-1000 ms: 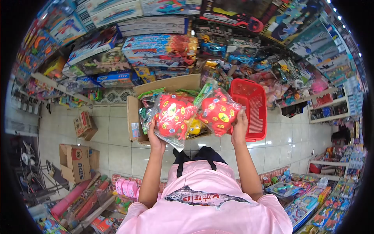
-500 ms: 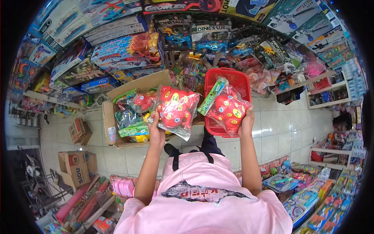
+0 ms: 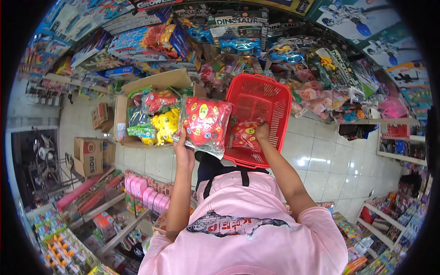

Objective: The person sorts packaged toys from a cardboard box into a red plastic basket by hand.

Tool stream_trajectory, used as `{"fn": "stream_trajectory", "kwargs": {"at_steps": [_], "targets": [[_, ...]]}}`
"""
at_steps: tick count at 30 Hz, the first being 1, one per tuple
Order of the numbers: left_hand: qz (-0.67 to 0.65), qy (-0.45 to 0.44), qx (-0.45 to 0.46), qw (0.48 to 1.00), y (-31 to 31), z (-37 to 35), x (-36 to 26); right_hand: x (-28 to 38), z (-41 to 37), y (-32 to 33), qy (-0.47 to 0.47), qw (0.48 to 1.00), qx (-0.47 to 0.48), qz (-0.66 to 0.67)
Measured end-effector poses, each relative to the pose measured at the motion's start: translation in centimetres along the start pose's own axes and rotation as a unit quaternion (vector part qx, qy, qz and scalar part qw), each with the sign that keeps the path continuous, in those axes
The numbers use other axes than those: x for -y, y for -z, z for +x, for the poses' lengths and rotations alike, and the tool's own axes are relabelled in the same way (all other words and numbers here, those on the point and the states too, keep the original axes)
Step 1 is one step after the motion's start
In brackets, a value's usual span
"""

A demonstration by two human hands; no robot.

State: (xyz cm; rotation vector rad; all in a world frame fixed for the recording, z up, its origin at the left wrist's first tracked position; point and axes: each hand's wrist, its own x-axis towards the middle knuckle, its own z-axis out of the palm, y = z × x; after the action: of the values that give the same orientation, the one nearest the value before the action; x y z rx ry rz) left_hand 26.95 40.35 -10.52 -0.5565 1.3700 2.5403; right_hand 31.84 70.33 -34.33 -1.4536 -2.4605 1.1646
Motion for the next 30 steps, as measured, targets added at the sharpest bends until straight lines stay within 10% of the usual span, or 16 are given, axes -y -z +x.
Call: {"fn": "stream_trajectory", "kwargs": {"at_steps": [8,11,18,22,24,26,28,30], "targets": [[-0.019,-0.031,-0.072,0.997,1.5,-3.4,1.2,-2.6,-0.9,-2.3,-0.067,0.997,0.002,0.025],[-0.013,-0.034,-0.084,0.996,1.0,-4.0,1.4,-9.2,1.7,-7.9,0.078,0.976,-0.065,-0.192],[0.013,-0.007,-0.077,0.997,0.1,-3.4,2.7,1.0,1.1,0.8,-0.034,0.945,0.163,-0.282],[0.045,-0.011,-0.033,0.998,-0.8,-1.8,3.4,1.7,5.9,0.2,0.132,0.849,0.378,-0.346],[0.064,0.002,0.009,0.998,-1.3,-0.6,3.9,4.0,4.8,3.4,0.082,0.915,0.395,-0.01],[0.12,0.027,0.074,0.99,-2.8,0.3,4.0,9.2,2.0,9.5,0.028,0.869,0.431,0.24],[0.166,0.054,0.142,0.974,-4.0,1.4,4.8,13.7,-1.6,16.1,-0.023,0.766,0.513,0.387],[0.21,0.081,0.146,0.963,-4.4,3.3,7.6,12.3,-2.3,17.3,0.101,0.829,0.481,0.268]]}}
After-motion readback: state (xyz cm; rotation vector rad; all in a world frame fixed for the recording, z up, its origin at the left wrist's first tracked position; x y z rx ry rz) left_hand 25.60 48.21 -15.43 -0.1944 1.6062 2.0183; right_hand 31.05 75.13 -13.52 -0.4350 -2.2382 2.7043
